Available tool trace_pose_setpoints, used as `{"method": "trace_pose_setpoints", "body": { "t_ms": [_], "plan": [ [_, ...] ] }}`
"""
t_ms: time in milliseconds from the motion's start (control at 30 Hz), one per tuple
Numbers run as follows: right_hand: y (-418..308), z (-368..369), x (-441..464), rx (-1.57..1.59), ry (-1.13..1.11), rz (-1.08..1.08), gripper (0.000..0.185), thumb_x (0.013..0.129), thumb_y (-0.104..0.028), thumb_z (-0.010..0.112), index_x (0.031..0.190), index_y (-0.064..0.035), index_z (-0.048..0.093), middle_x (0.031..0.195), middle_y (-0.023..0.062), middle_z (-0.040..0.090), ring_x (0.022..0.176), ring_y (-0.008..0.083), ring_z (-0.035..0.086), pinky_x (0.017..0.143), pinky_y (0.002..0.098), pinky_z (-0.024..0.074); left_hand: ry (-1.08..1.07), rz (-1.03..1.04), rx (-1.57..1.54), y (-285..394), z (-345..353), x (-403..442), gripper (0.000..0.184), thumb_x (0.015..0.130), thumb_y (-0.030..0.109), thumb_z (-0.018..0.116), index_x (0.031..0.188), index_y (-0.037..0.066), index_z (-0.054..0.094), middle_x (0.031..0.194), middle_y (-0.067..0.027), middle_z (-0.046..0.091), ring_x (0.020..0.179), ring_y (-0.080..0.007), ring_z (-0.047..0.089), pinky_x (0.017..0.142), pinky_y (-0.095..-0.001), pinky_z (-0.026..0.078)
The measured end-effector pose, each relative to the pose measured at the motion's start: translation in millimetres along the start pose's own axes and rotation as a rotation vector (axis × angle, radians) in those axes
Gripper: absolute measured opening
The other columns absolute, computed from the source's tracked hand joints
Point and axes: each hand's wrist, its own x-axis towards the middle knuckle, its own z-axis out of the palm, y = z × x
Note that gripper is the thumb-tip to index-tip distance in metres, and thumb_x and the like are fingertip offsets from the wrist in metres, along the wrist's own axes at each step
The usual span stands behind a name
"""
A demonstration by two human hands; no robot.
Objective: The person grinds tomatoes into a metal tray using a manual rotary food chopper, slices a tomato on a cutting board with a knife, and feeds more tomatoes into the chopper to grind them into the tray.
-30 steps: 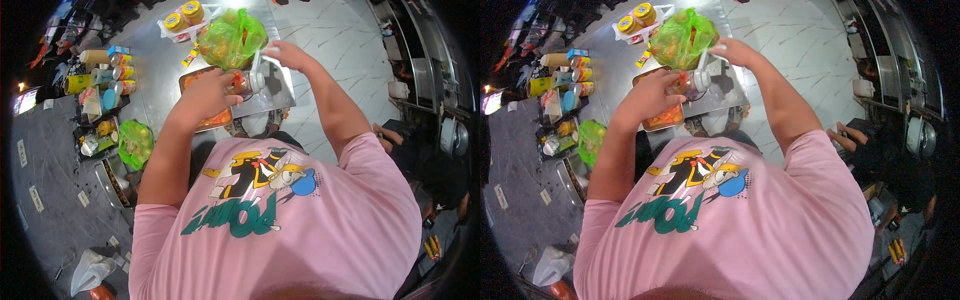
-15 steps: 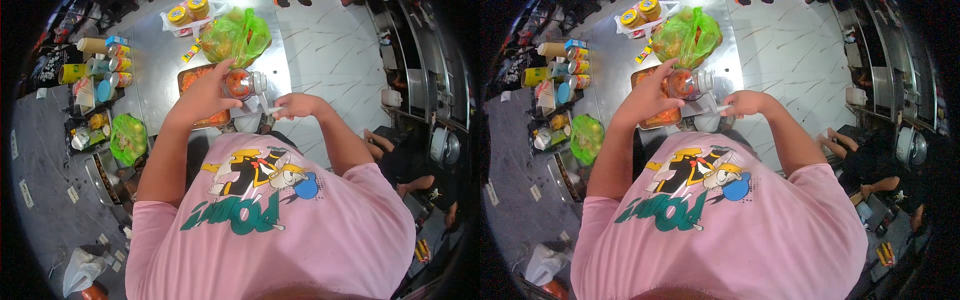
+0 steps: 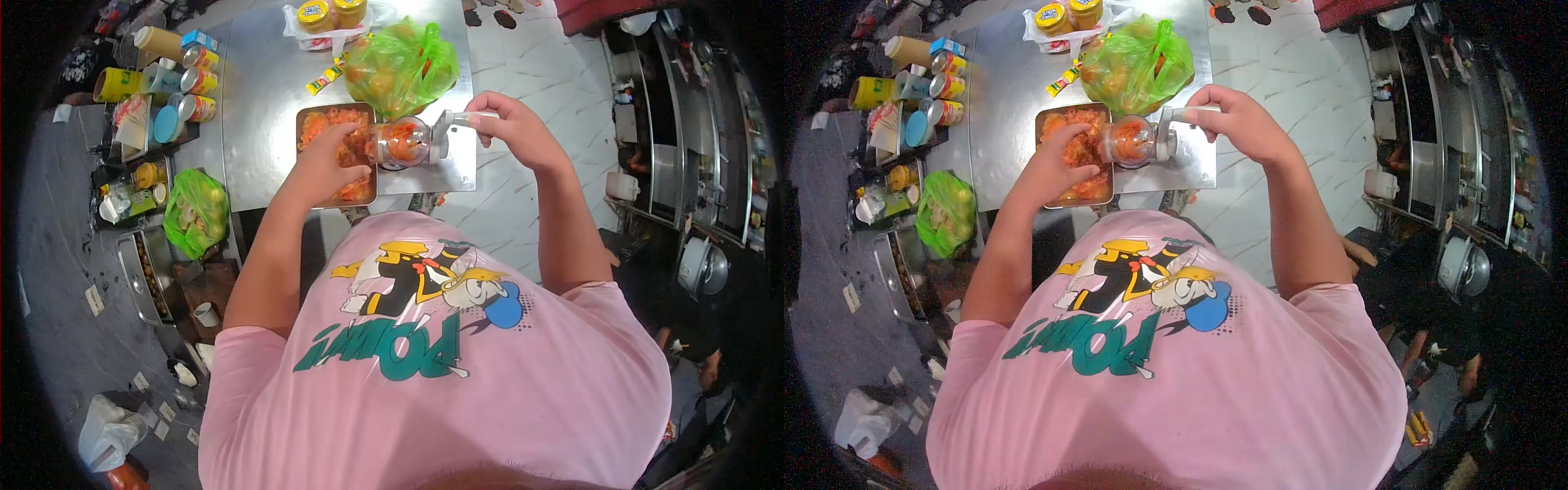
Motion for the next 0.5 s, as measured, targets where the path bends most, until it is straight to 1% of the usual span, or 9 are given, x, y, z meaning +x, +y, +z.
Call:
{"method": "trace_pose_setpoints", "body": {
  "t_ms": [67,133,167,233,267,333,367,433,500],
  "plan": [
    [2,0,4,0.014,0.000,0.022,0.025,0.106,-0.030,0.075,0.112,-0.0065,0.070,0.088,-0.0035,0.062,0.080,0.0079,0.057,0.075,0.0256,0.0466,0.009,0.017,-0.032,-9,6,3,0.074,0.087,0.024,0.093,0.151,0.008,0.060,0.152,-0.0184,0.065,0.145,-0.0364,0.060,0.122,-0.0437,0.048],
    [3,0,5,0.032,0.003,0.046,0.027,0.107,-0.032,0.073,0.112,-0.0065,0.070,0.088,-0.0033,0.062,0.080,0.0082,0.058,0.075,0.0253,0.0460,0.040,0.091,-0.016,-16,14,8,0.068,0.086,0.030,0.093,0.142,0.007,0.064,0.145,-0.0145,0.066,0.136,-0.0366,0.064,0.114,-0.0440,0.052],
    [3,1,4,0.028,-0.001,0.060,0.027,0.108,-0.034,0.072,0.112,-0.0067,0.069,0.088,-0.0031,0.062,0.079,0.0081,0.058,0.074,0.0250,0.0454,0.043,0.091,-0.021,-20,17,9,0.068,0.086,0.030,0.093,0.142,0.007,0.064,0.145,-0.0145,0.066,0.136,-0.0366,0.064,0.114,-0.0440,0.052],
    [4,2,2,0.021,-0.001,0.079,0.028,0.109,-0.035,0.071,0.112,-0.0069,0.069,0.088,-0.0028,0.062,0.079,0.0080,0.058,0.073,0.0247,0.0448,0.066,0.112,-0.070,-20,21,10,0.061,0.087,0.032,0.093,0.136,0.007,0.065,0.137,-0.0122,0.067,0.123,-0.0326,0.068,0.106,-0.0430,0.054],
    [5,1,1,0.023,0.004,0.081,0.028,0.109,-0.035,0.070,0.112,-0.0072,0.068,0.088,-0.0028,0.062,0.079,0.0079,0.059,0.073,0.0246,0.0447,0.063,0.114,-0.075,-19,24,11,0.061,0.087,0.032,0.093,0.136,0.007,0.065,0.137,-0.0122,0.067,0.123,-0.0326,0.068,0.106,-0.0430,0.054],
    [8,2,0,0.023,0.011,0.085,0.028,0.109,-0.035,0.070,0.112,-0.0074,0.068,0.088,-0.0028,0.062,0.079,0.0078,0.059,0.073,0.0244,0.0446,0.052,-0.045,-0.065,-11,24,11,0.054,0.089,0.034,0.091,0.130,0.005,0.071,0.127,-0.0116,0.070,0.109,-0.0273,0.071,0.099,-0.0405,0.057],
    [10,3,1,0.021,0.042,0.070,0.029,0.110,-0.036,0.069,0.112,-0.0075,0.068,0.088,-0.0027,0.062,0.079,0.0077,0.058,0.073,0.0244,0.0446,0.051,-0.043,-0.067,-11,24,12,0.054,0.089,0.034,0.091,0.130,0.005,0.071,0.127,-0.0116,0.070,0.109,-0.0273,0.071,0.099,-0.0405,0.057],
    [10,4,5,0.019,0.075,0.055,0.029,0.110,-0.037,0.069,0.112,-0.0075,0.068,0.088,-0.0026,0.062,0.079,0.0076,0.058,0.073,0.0243,0.0446,-0.057,-0.166,-0.197,-11,24,16,0.045,0.093,0.035,0.089,0.121,0.002,0.078,0.113,-0.0104,0.074,0.096,-0.0215,0.072,0.092,-0.0378,0.058],
    [10,5,9,0.031,0.116,0.057,0.030,0.111,-0.037,0.067,0.112,-0.0076,0.068,0.088,-0.0026,0.061,0.080,0.0075,0.058,0.073,0.0249,0.0453,-0.059,-0.160,-0.252,-12,28,17,0.042,0.095,0.035,0.087,0.120,0.001,0.080,0.108,-0.0099,0.076,0.096,-0.0205,0.072,0.092,-0.0370,0.058]
  ]
}}
